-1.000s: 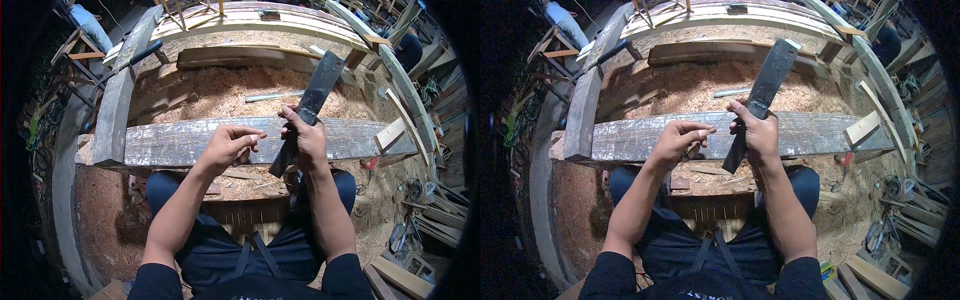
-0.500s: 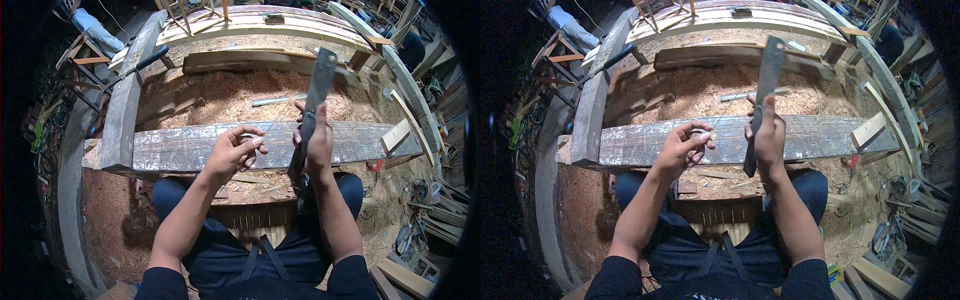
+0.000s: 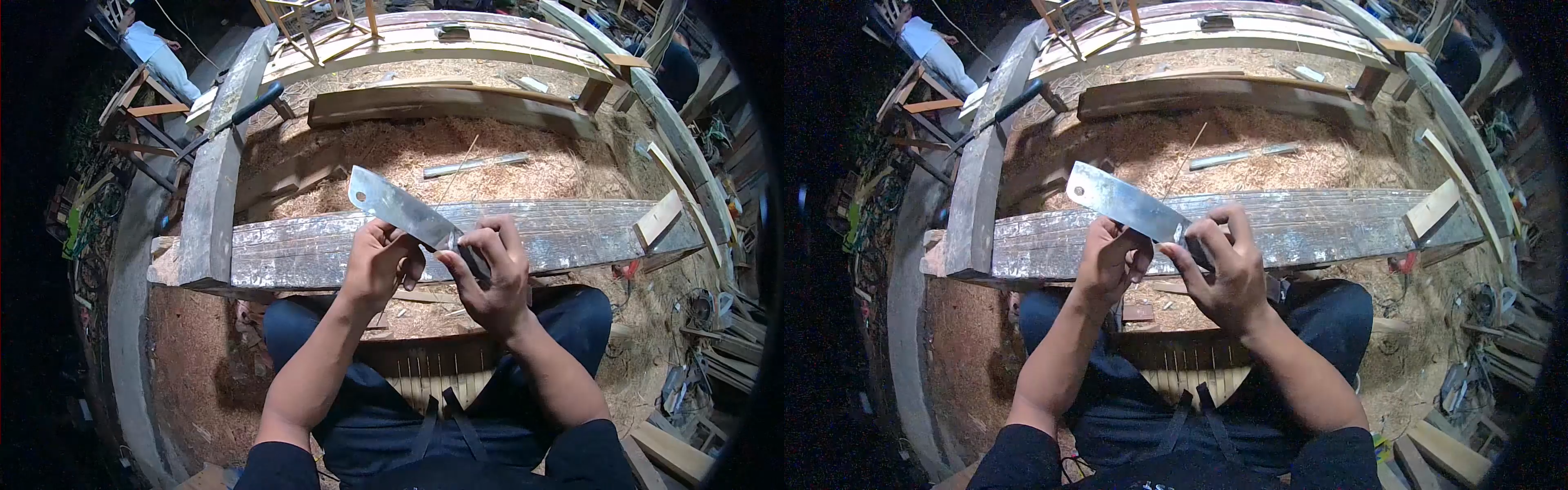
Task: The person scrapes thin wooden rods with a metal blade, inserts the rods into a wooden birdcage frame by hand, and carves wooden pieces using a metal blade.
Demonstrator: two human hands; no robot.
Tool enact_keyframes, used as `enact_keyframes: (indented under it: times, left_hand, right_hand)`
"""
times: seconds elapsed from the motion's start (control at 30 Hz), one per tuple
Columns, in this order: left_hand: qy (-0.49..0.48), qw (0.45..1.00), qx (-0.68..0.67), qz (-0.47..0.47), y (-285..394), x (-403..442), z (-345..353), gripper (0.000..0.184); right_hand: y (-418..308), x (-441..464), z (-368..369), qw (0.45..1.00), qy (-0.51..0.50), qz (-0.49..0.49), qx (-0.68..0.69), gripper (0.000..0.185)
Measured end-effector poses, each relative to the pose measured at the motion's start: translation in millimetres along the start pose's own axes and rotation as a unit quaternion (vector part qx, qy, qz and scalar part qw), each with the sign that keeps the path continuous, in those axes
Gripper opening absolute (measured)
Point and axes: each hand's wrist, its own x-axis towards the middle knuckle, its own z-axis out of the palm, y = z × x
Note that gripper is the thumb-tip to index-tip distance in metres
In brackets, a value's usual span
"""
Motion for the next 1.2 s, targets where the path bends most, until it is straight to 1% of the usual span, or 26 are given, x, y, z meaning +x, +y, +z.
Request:
enact_keyframes:
  times: [0.03, 0.17, 0.27, 0.3, 0.33, 0.4, 0.43, 0.47, 0.53, 0.57, 0.6, 0.67, 0.7, 0.8, 0.87, 0.93, 1.0, 1.03, 1.07, 1.1, 1.13, 1.2]
  left_hand:
    - [0.013, 1.0, 0.002, 0.001, 0.6, -0.2, 1.7, 0.018]
    - [0.048, 0.999, -0.006, 0.017, 5.0, -0.3, 13.0, 0.015]
    - [0.072, 0.997, -0.007, 0.021, -1.0, -2.4, 11.8, 0.017]
    - [0.109, 0.994, -0.007, 0.004, 4.9, -2.4, 18.3, 0.014]
    - [0.108, 0.994, -0.006, 0.003, 1.9, -1.3, 13.2, 0.014]
    - [0.023, 0.999, 0.035, 0.035, -3.2, 0.0, 0.7, 0.008]
    - [0.072, 0.996, 0.03, 0.036, -2.7, 2.7, 9.9, 0.005]
    - [0.072, 0.996, 0.029, 0.037, -3.7, 1.9, 7.7, 0.005]
    - [0.038, 0.997, -0.002, 0.067, -1.6, 0.8, 7.3, 0.006]
    - [0.093, 0.995, 0.002, 0.045, -1.3, 1.2, 13.0, 0.007]
    - [0.091, 0.995, 0.003, 0.045, -4.3, 3.3, 11.0, 0.007]
    - [0.07, 0.983, 0.129, 0.112, -14.3, 5.5, 3.6, 0.007]
    - [0.07, 0.983, 0.129, 0.111, -13.4, 4.2, 4.6, 0.007]
    - [0.08, 0.996, 0.023, 0.026, -3.7, 3.1, 10.0, 0.01]
    - [0.068, 0.996, 0.038, 0.031, -6.8, 5.0, 6.0, 0.011]
    - [0.057, 0.996, 0.051, 0.036, -11.6, 5.4, 0.9, 0.012]
    - [0.053, 0.996, 0.046, 0.047, -15.3, 4.9, 0.1, 0.014]
    - [0.06, 0.997, 0.029, 0.047, -12.3, 2.3, 4.5, 0.015]
    - [0.042, 0.997, -0.018, 0.055, -17.0, 2.4, -2.0, 0.016]
    - [0.025, 0.998, -0.018, 0.059, -17.8, 3.0, -3.1, 0.015]
    - [0.008, 0.998, -0.018, 0.064, -16.8, 4.0, -4.3, 0.014]
    - [0.019, 0.998, -0.01, 0.063, -13.7, 7.1, 0.4, 0.012]
  right_hand:
    - [2.7, -0.1, 2.4, 1.0, 0.02, -0.01, 0.003, 0.027]
    - [3.8, -0.3, 1.2, 1.0, 0.017, 0.01, 0.005, 0.028]
    - [-1.5, -2.5, 0.5, 1.0, -0.019, -0.014, 0.002, 0.029]
    - [-1.7, -3.5, 0.2, 1.0, -0.022, -0.008, -0.001, 0.029]
    - [-1.7, -4.6, 0.3, 1.0, -0.025, -0.002, -0.003, 0.03]
    - [2.0, -1.8, 0.4, 1.0, -0.007, 0.008, -0.004, 0.03]
    - [3.3, 0.0, 0.1, 1.0, 0.009, 0.014, -0.006, 0.031]
    - [2.0, -0.5, -0.2, 1.0, 0.009, 0.013, -0.006, 0.031]
    - [-2.1, -2.9, -1.7, 0.999, -0.028, 0.02, -0.006, 0.031]
    - [1.2, -5.9, 1.2, 1.0, -0.023, -0.011, -0.014, 0.031]
    - [2.2, -4.3, 0.7, 1.0, -0.021, -0.011, -0.015, 0.031]
    - [4.4, -1.9, 0.1, 1.0, -0.009, 0.014, -0.008, 0.032]
    - [5.6, -2.2, 2.7, 1.0, -0.003, 0.009, -0.006, 0.032]
    - [3.5, -4.8, 1.6, 1.0, -0.021, 0.002, -0.019, 0.031]
    - [4.3, -3.9, 0.8, 1.0, -0.021, 0.001, -0.022, 0.031]
    - [9.3, -1.6, 2.9, 1.0, 0.012, 0.013, -0.018, 0.031]
    - [5.7, -1.6, -1.2, 0.999, -0.002, 0.019, -0.026, 0.031]
    - [4.9, -1.7, -1.8, 0.999, -0.013, 0.003, -0.033, 0.031]
    - [4.4, -1.6, -1.5, 0.999, -0.025, -0.013, -0.04, 0.031]
    - [5.7, -2.1, -0.1, 0.999, -0.033, 0.01, -0.033, 0.03]
    - [8.0, 2.1, 0.9, 0.999, -0.033, 0.004, -0.034, 0.03]
    - [14.5, 11.8, 1.5, 0.999, -0.018, 0.022, -0.036, 0.03]
